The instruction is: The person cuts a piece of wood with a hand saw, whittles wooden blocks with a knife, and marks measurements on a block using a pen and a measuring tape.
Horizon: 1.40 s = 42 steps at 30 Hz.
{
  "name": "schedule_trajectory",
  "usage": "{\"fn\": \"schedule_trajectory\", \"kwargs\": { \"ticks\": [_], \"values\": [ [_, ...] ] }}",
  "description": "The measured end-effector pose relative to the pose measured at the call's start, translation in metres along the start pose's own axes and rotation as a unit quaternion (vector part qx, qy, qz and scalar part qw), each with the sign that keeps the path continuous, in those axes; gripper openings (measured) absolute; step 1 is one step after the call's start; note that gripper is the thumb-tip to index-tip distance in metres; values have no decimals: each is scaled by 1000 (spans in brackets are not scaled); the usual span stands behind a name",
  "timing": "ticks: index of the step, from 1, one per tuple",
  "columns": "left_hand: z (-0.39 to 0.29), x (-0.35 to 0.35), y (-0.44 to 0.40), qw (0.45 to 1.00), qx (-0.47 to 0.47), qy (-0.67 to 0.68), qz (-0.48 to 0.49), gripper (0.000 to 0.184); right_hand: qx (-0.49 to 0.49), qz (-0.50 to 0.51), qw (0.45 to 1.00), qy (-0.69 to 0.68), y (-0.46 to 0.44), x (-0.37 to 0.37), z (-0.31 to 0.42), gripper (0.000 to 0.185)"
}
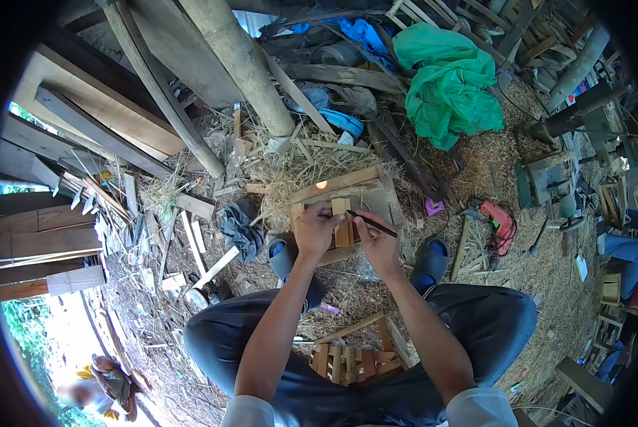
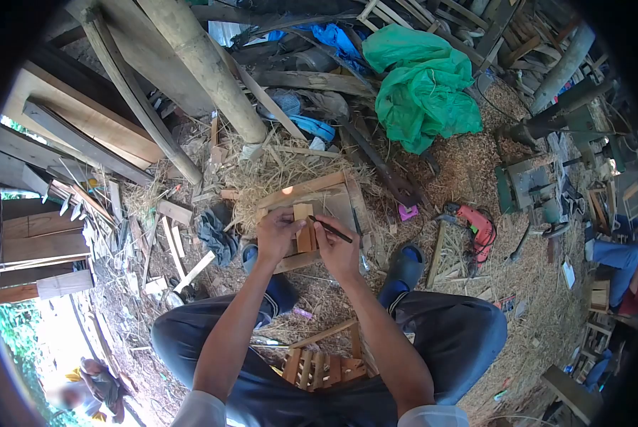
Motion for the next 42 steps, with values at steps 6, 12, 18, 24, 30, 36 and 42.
{"fn": "schedule_trajectory", "kwargs": {
  "ticks": [6,12,18,24,30,36,42],
  "values": [
    [0,0,0,1000,-10,-6,-6,25,-19,20,997,68,-2,0,10,20],
    [-3,0,1,1000,-7,-4,-6,23,-68,30,988,136,-3,-2,15,20],
    [0,1,1,1000,-17,5,-7,23,-71,34,985,154,-4,-1,14,19],
    [-1,1,1,1000,-13,15,-14,22,-92,33,981,168,-5,-2,18,18],
    [-6,1,3,999,-33,14,-31,23,-100,54,978,176,-9,-3,25,18],
    [-3,1,2,1000,-15,-5,-26,23,-90,59,981,162,-10,-3,28,18],
    [-1,1,1,999,-15,-21,-27,21,-91,61,981,161,-10,-3,26,18]
  ]
}}
Point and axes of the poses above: each hand's wrist, its own y-axis away from the middle knuckle, its own x-axis out of the palm, z = x × y, the point moved 1 cm from there along -y, towards the middle knuckle, and after that the axes turned 2 degrees about -x, right-handed, at the moved point
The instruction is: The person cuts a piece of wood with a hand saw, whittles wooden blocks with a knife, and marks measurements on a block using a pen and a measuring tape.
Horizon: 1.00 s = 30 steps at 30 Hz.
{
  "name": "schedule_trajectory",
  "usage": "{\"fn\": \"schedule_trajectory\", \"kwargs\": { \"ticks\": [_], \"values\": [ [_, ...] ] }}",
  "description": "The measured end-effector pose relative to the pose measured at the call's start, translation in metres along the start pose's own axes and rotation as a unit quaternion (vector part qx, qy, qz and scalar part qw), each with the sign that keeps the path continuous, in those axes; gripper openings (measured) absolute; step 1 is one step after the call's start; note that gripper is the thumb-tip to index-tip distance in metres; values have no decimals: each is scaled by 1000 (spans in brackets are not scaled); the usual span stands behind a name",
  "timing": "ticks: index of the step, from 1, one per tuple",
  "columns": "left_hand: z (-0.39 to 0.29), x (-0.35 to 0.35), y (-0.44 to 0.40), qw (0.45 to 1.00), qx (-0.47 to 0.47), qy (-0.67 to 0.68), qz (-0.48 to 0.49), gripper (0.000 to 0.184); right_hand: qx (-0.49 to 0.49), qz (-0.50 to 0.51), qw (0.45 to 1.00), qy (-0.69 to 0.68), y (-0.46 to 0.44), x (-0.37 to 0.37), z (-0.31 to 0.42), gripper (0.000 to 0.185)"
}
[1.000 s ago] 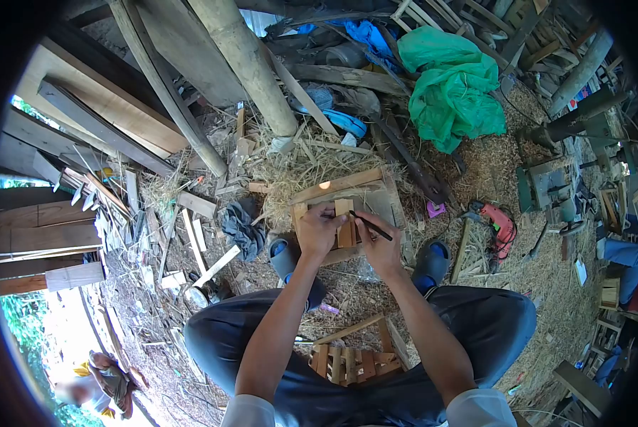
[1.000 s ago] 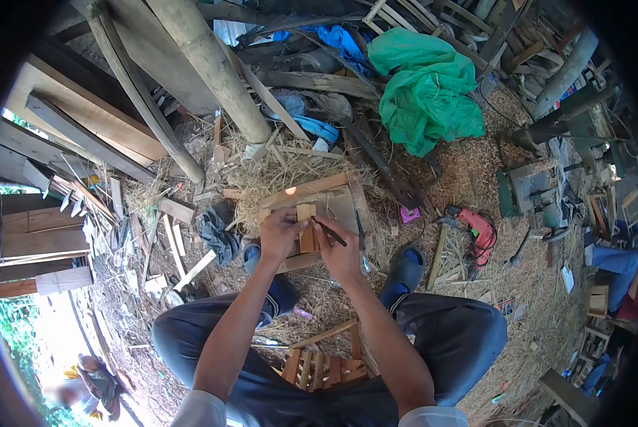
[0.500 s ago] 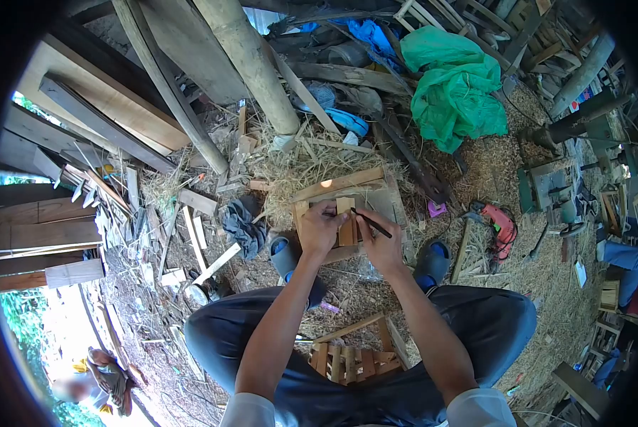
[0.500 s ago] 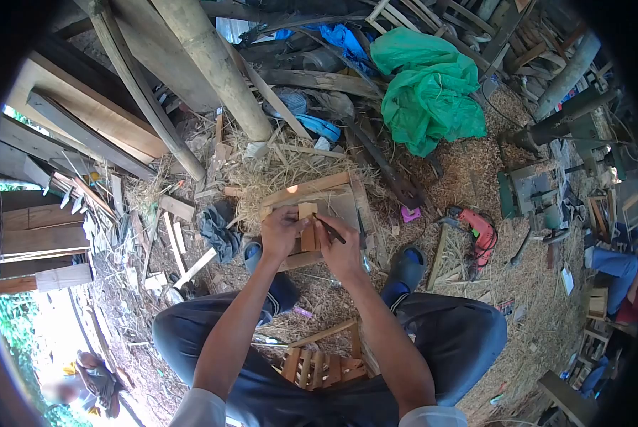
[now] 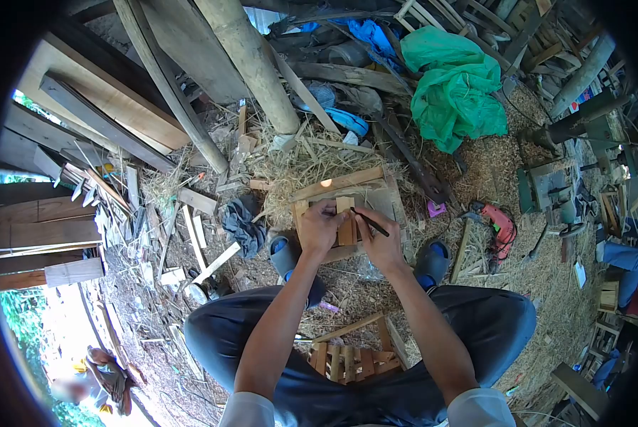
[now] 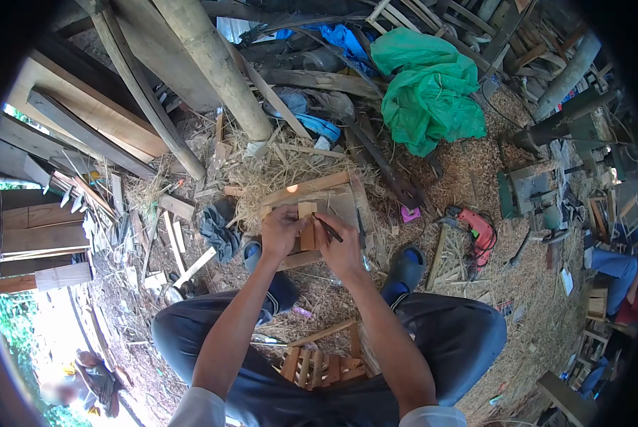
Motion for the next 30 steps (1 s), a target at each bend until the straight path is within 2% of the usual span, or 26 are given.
{"fn": "schedule_trajectory", "kwargs": {
  "ticks": [10,12,17,22,30],
  "values": [
    [0,1,0,1000,-11,21,-8,25,-35,-12,999,21,-1,1,-1,18],
    [0,1,1,1000,-9,23,-7,24,28,18,999,5,-1,-2,4,19],
    [2,1,-1,1000,12,11,0,19,24,19,1000,-3,1,-2,1,19],
    [-1,0,-1,1000,-4,2,-1,22,4,-3,1000,-8,3,-2,1,20],
    [-2,0,1,999,-10,33,2,24,47,-15,999,-23,-1,-4,-3,19]
  ]
}}
Point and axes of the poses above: each hand's wrist, its own y-axis away from the middle knuckle, its own x-axis out of the palm, z = x × y, the point moved 1 cm from there along -y, towards the middle knuckle, and after that the axes turned 2 degrees about -x, right-handed, at the moved point
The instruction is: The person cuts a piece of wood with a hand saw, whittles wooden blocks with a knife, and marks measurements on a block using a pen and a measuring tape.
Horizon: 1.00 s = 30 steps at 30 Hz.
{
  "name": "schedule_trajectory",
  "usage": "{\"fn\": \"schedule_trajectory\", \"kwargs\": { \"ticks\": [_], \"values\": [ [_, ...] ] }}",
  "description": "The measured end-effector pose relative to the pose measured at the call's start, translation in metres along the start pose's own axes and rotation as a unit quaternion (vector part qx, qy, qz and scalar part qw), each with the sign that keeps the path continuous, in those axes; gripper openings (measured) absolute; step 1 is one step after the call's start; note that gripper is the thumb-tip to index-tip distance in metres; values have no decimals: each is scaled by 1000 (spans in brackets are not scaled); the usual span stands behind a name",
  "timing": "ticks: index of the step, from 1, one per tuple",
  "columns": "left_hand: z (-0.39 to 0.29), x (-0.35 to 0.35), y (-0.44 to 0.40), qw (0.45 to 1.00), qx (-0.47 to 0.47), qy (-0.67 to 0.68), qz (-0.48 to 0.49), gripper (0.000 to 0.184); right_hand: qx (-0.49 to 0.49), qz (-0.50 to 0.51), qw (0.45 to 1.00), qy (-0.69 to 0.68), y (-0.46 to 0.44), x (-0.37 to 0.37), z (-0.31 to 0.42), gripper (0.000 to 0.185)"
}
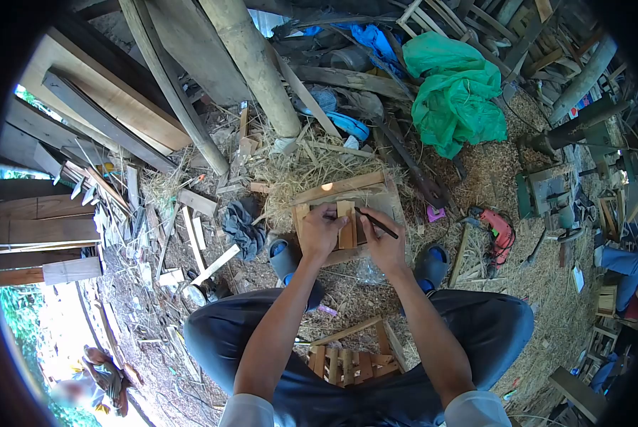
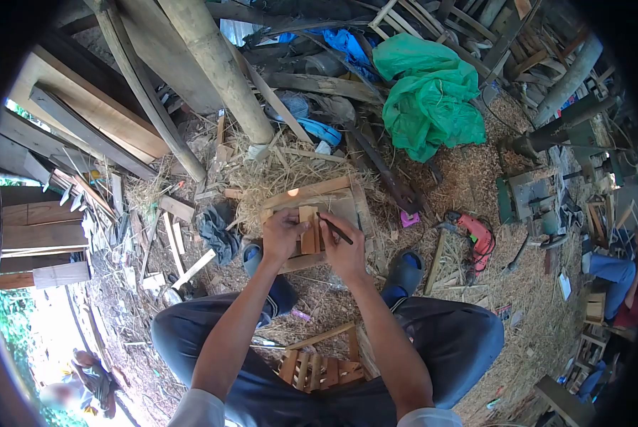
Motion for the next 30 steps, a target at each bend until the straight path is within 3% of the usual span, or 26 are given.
{"fn": "schedule_trajectory", "kwargs": {
  "ticks": [25,28,30],
  "values": [
    [4,1,-2,1000,14,-27,-7,24,-15,-13,998,52,0,3,-2,18],
    [1,-1,0,1000,1,-27,-9,27,-46,-29,995,89,-3,-3,-1,15],
    [-3,-1,2,1000,-1,-25,-5,28,-18,-79,996,23,-5,-12,3,16]
  ]
}}
Point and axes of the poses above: each hand's wrist, its own y-axis away from the middle knuckle, its own x-axis out of the palm, z = x × y, the point moved 1 cm from there along -y, towards the middle knuckle, and after that the axes turned 2 degrees about -x, right-handed, at the moved point
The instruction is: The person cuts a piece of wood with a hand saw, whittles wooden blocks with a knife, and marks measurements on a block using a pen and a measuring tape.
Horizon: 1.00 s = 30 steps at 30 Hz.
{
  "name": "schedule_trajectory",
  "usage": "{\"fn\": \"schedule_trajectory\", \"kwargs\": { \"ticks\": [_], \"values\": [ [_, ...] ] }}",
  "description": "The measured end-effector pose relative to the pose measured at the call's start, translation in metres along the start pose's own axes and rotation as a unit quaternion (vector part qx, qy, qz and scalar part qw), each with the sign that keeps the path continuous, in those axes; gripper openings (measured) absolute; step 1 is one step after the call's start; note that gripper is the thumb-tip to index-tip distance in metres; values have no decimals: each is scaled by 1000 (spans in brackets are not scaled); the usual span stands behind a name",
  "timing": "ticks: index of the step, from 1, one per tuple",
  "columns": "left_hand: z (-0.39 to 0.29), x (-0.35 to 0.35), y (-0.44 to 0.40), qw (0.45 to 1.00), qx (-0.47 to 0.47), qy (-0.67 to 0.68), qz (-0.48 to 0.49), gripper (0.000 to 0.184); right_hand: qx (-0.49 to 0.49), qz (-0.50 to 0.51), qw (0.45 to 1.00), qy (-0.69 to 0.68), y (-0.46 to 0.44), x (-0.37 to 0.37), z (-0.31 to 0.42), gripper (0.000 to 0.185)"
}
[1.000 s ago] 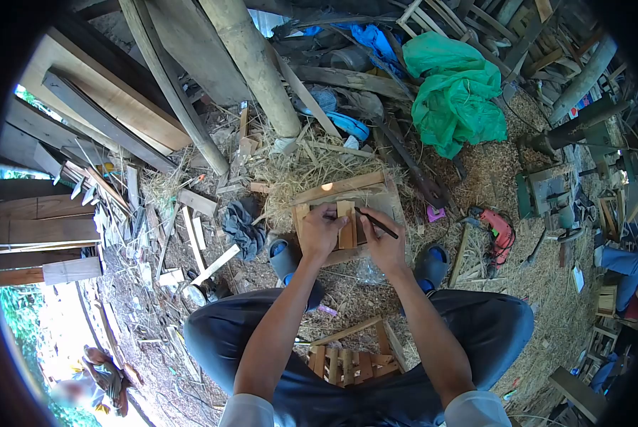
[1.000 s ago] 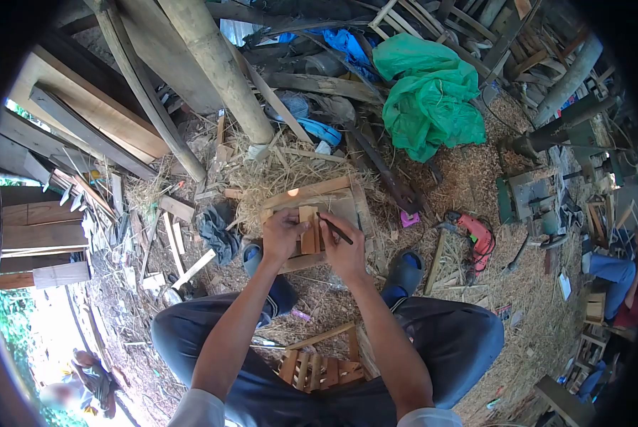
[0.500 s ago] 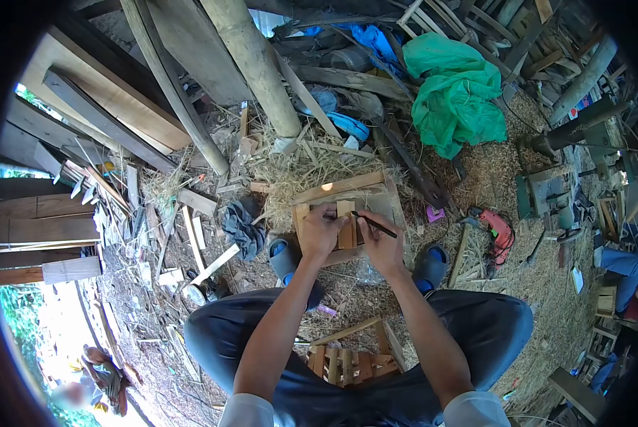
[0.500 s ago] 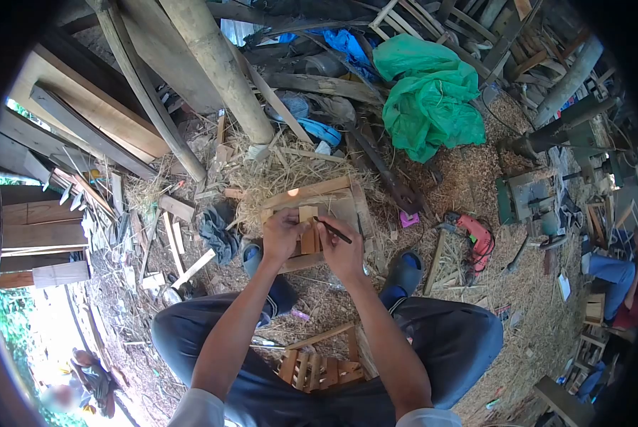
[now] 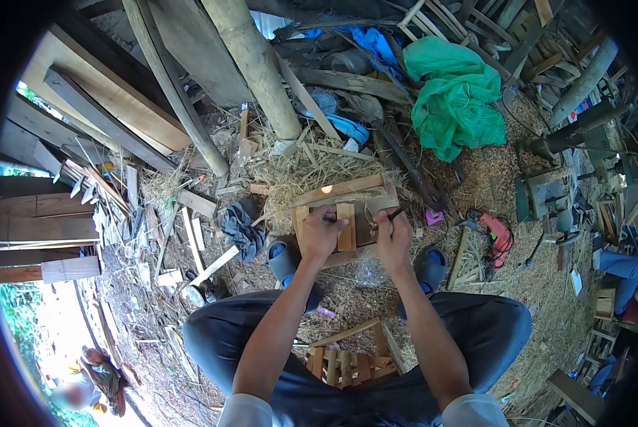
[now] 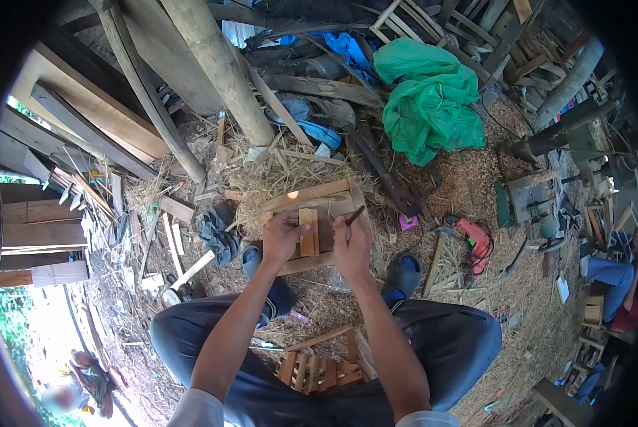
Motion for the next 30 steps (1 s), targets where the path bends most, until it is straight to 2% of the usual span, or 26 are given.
{"fn": "schedule_trajectory", "kwargs": {
  "ticks": [4,6,8,10,11,12,13,15,16,17,18,19,20,21,22,23,24,25,27,29,30],
  "values": [
    [3,1,-2,999,0,38,10,31,46,34,998,-36,-5,-2,-22,16],
    [7,-3,-5,997,-7,65,29,32,73,68,995,19,0,1,-19,16],
    [7,-12,-6,997,41,52,-38,32,86,56,995,21,4,3,-13,17],
    [18,-22,-17,994,33,92,-40,33,98,35,994,31,1,-12,-16,18],
    [21,-23,-18,995,36,94,-30,33,96,-18,994,56,-3,-21,-19,17],
    [21,-25,-16,996,61,5,-60,32,91,-70,990,79,-8,-28,-23,17],
    [19,-24,-14,988,85,-84,-93,31,91,-76,990,81,-12,-36,-45,17],
    [8,-18,-6,978,109,-136,-111,31,252,-118,960,-31,-15,-61,-123,22],
    [1,-15,0,965,129,-187,-134,31,254,-119,959,-28,-16,-73,-141,22],
    [-8,-12,7,965,127,-186,-131,31,307,-117,944,36,-15,-86,-158,25],
    [-24,-7,13,916,210,-277,-202,28,358,-117,921,100,-16,-96,-175,28],
    [-39,2,20,846,290,-359,-266,25,361,-122,919,105,-16,-102,-199,28],
    [-53,18,28,858,316,-326,-238,17,355,-131,915,140,-15,-106,-227,23],
    [-59,44,40,911,292,-256,-136,15,351,-139,909,176,-14,-113,-249,21],
    [-64,74,51,947,262,-182,-32,12,325,-82,911,239,-15,-120,-260,26],
    [-72,110,56,955,250,-155,37,12,328,-85,909,243,-19,-126,-264,26],
    [-82,146,59,958,236,-127,104,12,309,-43,924,222,-24,-129,-263,29],
    [-67,189,47,970,138,-127,156,16,291,-1,936,200,-29,-130,-261,42],
    [-13,264,7,974,75,-119,177,23,288,-8,937,195,-36,-125,-263,44],
    [21,311,-23,986,-18,-134,98,28,322,-5,927,191,-43,-116,-285,42],
    [20,322,-32,986,-21,-137,96,28,321,52,911,255,-47,-111,-299,43]
  ]
}}
Point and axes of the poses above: each hand's wrist, its own y-axis away from the middle knuckle, its own x-axis out of the palm, z = x × y, the point moved 1 cm from there along -y, towards the middle knuckle, and after that the axes turned 2 degrees about -x, right-handed, at the moved point
